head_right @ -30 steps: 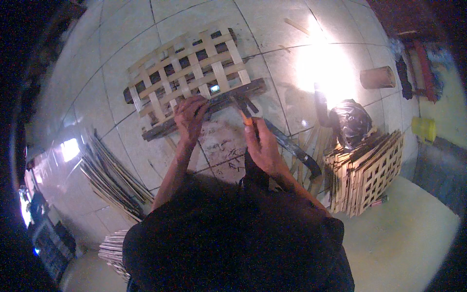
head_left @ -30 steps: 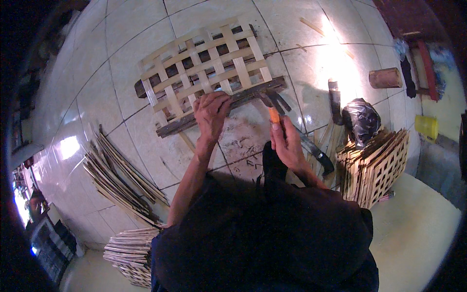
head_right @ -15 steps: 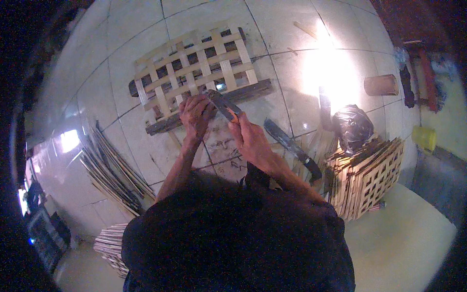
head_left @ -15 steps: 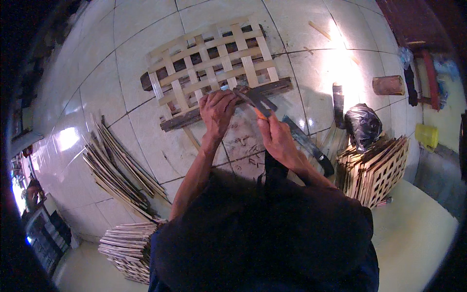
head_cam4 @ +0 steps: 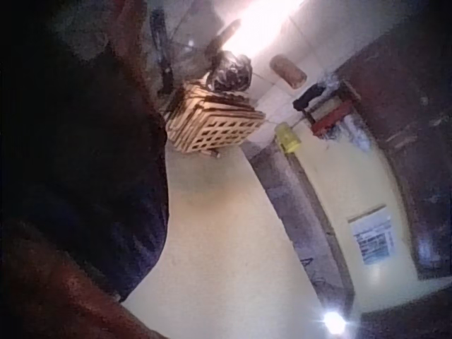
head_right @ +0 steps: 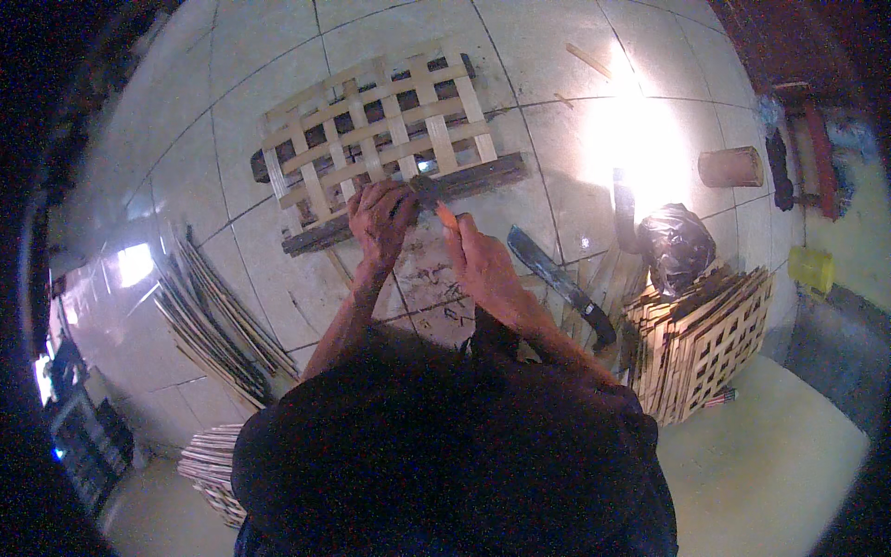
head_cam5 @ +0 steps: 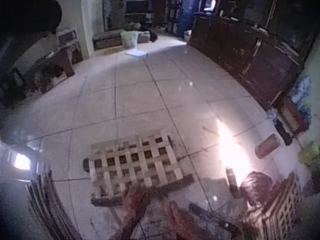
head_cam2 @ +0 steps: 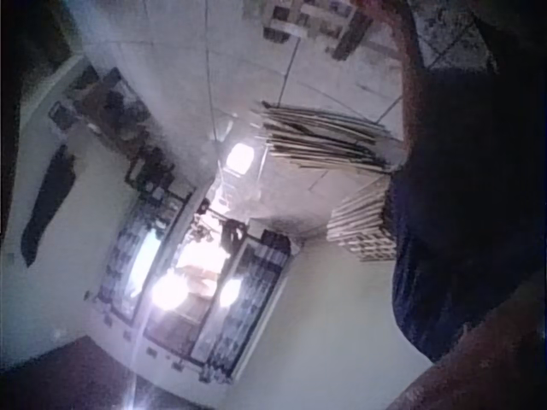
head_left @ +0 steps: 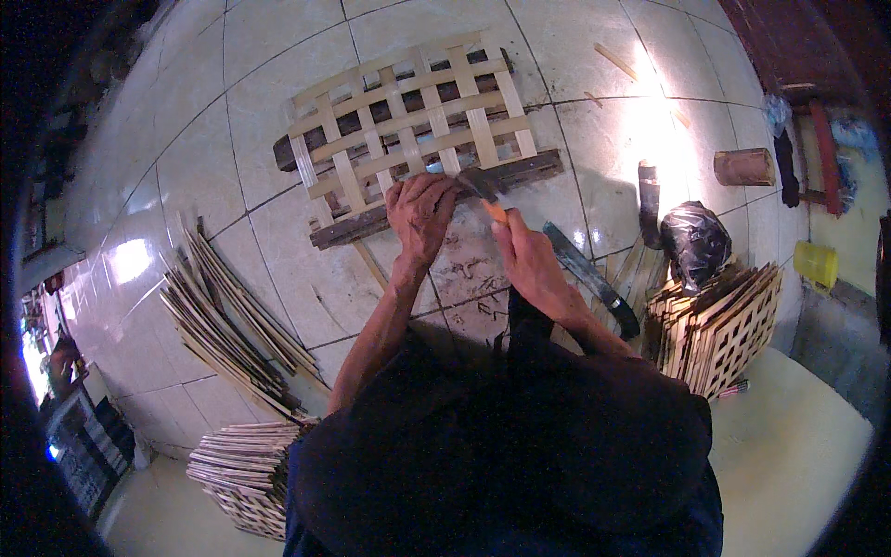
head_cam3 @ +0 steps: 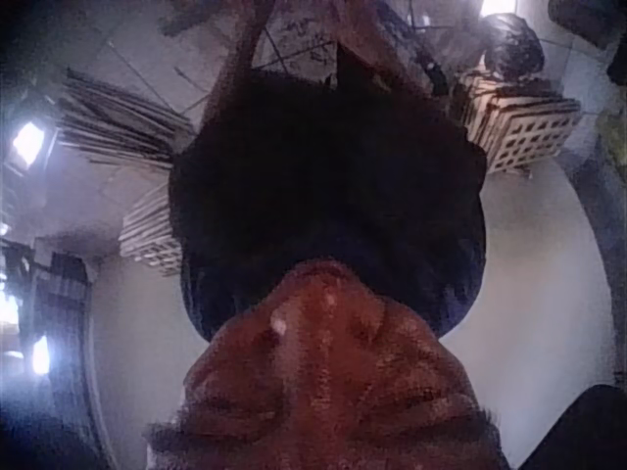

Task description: The person sits on the floor and assembles a wooden lattice by placing thin wooden strips across a frame. They use a hammer to secure the strips in place and adjust the alignment of the lattice throughout the process.

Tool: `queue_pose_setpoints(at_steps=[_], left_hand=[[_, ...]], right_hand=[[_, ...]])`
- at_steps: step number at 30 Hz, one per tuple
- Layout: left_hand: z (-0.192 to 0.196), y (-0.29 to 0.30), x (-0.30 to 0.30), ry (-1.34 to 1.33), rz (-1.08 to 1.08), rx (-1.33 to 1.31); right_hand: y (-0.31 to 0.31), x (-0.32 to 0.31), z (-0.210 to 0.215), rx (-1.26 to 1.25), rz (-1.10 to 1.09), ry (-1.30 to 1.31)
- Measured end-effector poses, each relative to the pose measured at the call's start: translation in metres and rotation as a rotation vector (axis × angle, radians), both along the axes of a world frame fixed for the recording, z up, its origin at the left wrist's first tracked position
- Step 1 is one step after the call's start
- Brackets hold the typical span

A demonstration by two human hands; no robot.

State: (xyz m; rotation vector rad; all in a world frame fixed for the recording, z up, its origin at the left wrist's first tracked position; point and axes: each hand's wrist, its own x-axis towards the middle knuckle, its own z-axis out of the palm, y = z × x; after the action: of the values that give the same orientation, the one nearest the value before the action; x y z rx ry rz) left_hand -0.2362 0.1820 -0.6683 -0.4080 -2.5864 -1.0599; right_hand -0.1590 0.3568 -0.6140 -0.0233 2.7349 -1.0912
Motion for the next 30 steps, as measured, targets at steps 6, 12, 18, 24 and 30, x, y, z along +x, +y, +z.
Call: queue_pose_setpoints(at_steps=[6,12,18,24,30], left_hand=[[0.005,0.0,0.002,0.016,0.051,0.014],[-0.009,-0.002,0.003,-0.105,0.018,0.042],[0.001,-0.014,0.001,-0.203,-0.072,0.031],[0.013,-0.026,-0.008,-0.155,0.141,-0.334],[0.008,-0.027,-0.01,-0.202,0.099,-0.418]], right_hand=[[-0.006,0.0,0.022,-0.09,-0.007,0.421],[0.002,-0.01,0.014,-0.016,-0.06,-0.08],[0.002,0.0,0.032,-0.075,-0.109,0.017],[0.008,0.006,0.019,-0.001,-0.059,-0.124],[-0.001,0.003,0.032,-0.048,0.093,0.19]])
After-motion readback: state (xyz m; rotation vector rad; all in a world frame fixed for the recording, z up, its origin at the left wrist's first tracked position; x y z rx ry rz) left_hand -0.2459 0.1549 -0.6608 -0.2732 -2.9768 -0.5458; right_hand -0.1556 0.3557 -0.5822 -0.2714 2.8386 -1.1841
